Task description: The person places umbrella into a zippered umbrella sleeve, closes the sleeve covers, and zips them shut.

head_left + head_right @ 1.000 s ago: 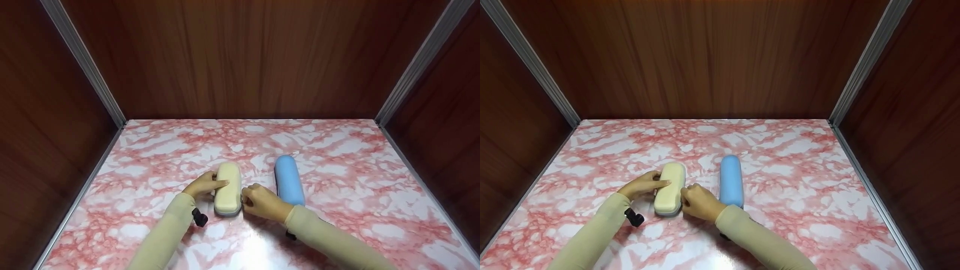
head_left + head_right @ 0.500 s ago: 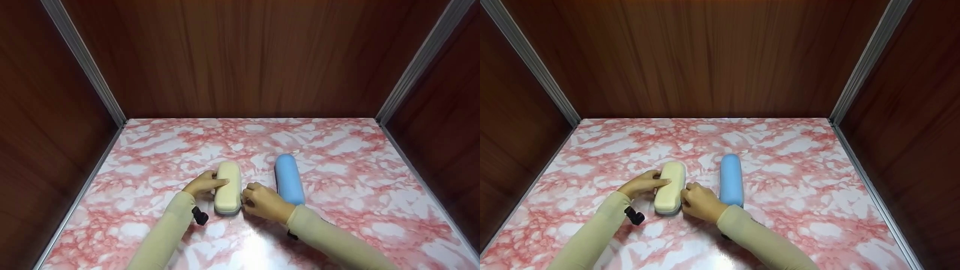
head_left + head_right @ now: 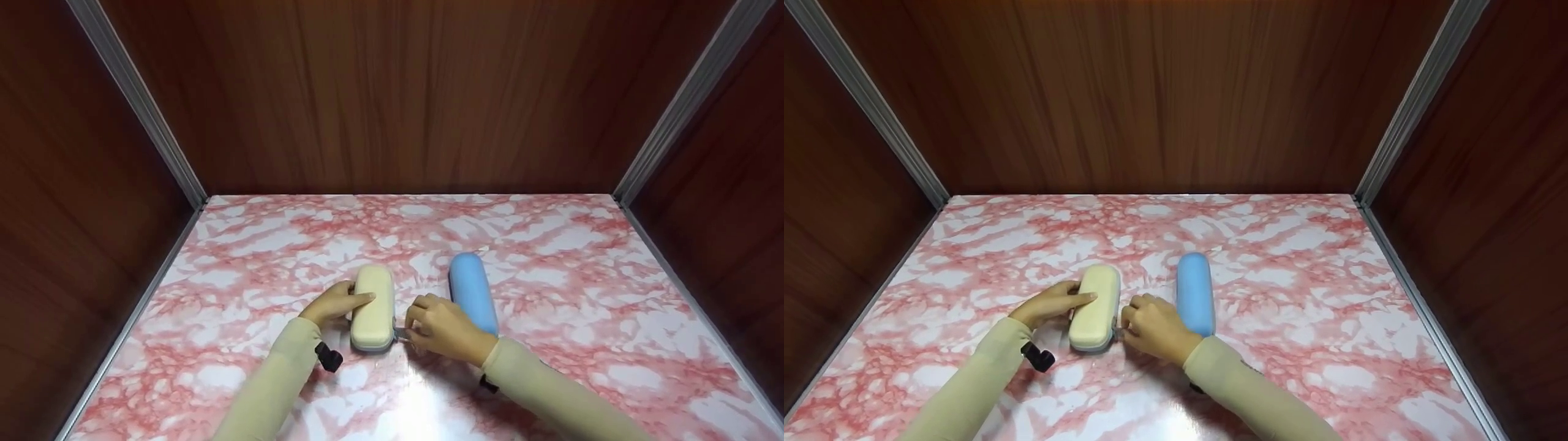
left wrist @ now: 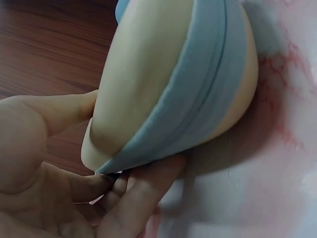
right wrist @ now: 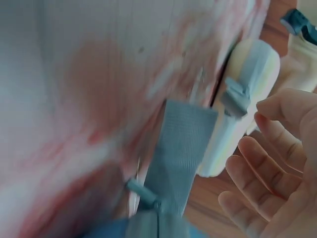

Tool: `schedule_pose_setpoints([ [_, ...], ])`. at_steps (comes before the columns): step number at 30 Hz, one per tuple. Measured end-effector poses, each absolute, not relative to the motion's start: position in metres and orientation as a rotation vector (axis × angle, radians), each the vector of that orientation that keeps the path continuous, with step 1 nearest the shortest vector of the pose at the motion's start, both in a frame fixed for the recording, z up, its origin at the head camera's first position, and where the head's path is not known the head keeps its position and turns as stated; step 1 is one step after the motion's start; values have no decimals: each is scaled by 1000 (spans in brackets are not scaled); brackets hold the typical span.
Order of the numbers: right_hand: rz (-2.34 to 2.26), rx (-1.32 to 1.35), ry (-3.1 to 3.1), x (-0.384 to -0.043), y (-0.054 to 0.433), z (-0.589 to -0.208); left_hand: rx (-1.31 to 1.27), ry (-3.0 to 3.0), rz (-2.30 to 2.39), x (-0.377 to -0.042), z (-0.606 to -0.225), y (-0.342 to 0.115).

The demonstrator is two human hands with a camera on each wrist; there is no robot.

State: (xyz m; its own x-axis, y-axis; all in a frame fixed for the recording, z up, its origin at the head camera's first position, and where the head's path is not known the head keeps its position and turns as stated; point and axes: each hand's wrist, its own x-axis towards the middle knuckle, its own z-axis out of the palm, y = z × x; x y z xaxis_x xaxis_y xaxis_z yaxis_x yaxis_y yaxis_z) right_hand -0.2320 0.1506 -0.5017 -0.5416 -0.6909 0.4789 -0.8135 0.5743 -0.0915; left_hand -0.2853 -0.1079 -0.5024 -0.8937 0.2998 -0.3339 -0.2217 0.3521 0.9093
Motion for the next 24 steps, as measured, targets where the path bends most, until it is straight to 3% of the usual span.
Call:
schedule_pose_setpoints([
  [24, 540, 1029, -2466, -231, 206, -491, 33, 2269, 1619, -279, -501, -117],
])
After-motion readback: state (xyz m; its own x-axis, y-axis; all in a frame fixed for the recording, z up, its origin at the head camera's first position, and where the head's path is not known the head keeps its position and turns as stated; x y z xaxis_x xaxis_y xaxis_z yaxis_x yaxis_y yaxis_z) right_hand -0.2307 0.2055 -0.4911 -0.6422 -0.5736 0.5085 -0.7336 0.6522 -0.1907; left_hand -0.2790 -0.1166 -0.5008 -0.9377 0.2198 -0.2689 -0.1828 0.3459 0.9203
